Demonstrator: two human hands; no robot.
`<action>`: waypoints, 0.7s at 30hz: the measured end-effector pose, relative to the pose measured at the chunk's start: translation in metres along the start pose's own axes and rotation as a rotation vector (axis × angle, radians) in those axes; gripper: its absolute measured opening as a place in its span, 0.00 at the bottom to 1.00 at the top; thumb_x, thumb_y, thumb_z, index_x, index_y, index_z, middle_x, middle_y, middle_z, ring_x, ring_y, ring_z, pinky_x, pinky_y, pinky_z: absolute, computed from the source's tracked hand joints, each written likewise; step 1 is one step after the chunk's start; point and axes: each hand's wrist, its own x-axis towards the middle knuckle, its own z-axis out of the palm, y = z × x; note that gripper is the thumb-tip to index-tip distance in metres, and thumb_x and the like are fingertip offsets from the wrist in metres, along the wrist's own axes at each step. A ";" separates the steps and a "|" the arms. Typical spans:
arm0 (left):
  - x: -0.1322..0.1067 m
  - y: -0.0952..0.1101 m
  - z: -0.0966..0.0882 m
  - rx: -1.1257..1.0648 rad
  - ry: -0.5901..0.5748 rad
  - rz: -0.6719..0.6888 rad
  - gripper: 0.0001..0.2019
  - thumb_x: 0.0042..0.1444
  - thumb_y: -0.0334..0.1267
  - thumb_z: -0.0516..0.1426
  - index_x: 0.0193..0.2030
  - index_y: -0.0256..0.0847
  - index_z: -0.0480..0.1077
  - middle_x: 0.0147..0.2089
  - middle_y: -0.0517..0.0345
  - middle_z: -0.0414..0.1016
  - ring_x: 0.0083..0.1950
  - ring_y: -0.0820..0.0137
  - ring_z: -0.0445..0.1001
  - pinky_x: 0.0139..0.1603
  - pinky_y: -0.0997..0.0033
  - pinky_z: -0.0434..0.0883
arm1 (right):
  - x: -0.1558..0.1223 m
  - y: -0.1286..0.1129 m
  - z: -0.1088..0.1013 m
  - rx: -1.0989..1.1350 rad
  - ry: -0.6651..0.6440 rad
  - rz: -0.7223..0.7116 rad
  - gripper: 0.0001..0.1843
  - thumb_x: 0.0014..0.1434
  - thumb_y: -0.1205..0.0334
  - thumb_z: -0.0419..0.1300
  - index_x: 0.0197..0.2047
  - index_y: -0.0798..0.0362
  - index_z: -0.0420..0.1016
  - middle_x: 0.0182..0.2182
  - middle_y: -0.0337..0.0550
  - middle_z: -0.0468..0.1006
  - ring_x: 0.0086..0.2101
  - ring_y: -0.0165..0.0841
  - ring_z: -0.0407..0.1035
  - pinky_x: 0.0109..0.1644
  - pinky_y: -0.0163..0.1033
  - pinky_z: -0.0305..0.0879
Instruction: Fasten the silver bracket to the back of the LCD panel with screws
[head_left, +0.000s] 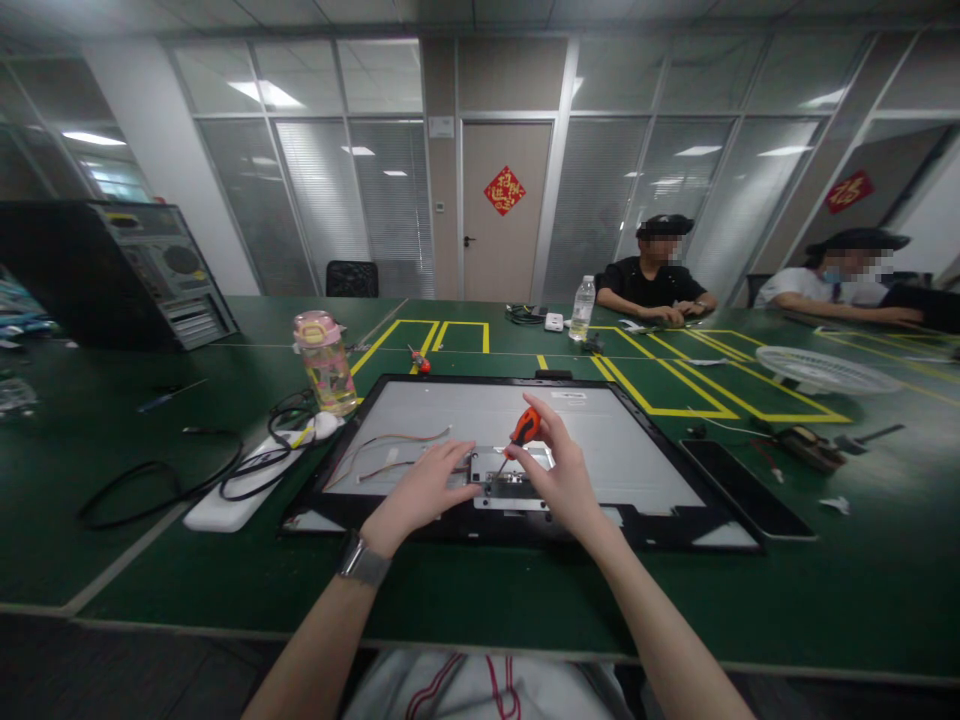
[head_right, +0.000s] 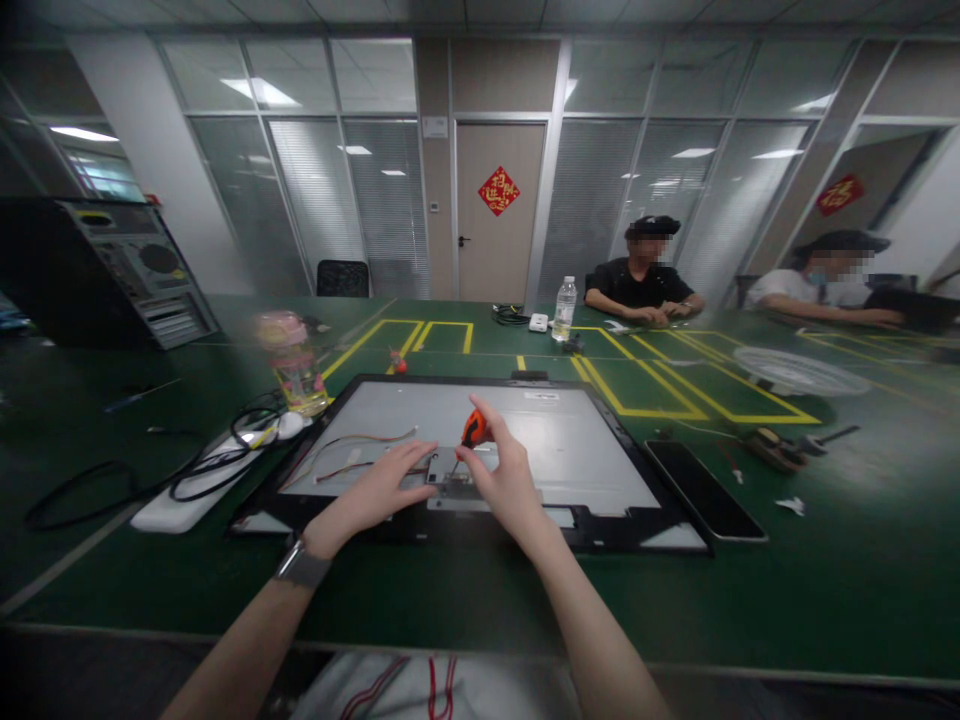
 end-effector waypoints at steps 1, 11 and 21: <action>0.000 0.000 0.000 0.000 0.000 0.002 0.32 0.58 0.50 0.58 0.67 0.45 0.58 0.69 0.50 0.59 0.69 0.56 0.56 0.69 0.54 0.54 | 0.000 0.000 0.000 0.022 -0.008 0.003 0.34 0.60 0.65 0.59 0.67 0.44 0.55 0.41 0.43 0.76 0.39 0.37 0.72 0.50 0.48 0.70; 0.001 -0.005 0.004 0.002 0.014 -0.002 0.32 0.57 0.51 0.58 0.67 0.45 0.58 0.69 0.48 0.59 0.69 0.55 0.56 0.68 0.53 0.54 | -0.002 -0.002 0.000 0.158 -0.058 0.056 0.33 0.61 0.67 0.54 0.68 0.44 0.49 0.44 0.45 0.73 0.38 0.35 0.75 0.50 0.50 0.71; 0.000 0.000 -0.001 -0.002 0.002 0.012 0.31 0.58 0.50 0.58 0.67 0.46 0.58 0.68 0.49 0.60 0.68 0.56 0.58 0.67 0.55 0.56 | 0.002 -0.001 -0.001 0.198 0.155 0.140 0.34 0.61 0.64 0.55 0.68 0.43 0.48 0.44 0.45 0.74 0.38 0.35 0.75 0.49 0.49 0.73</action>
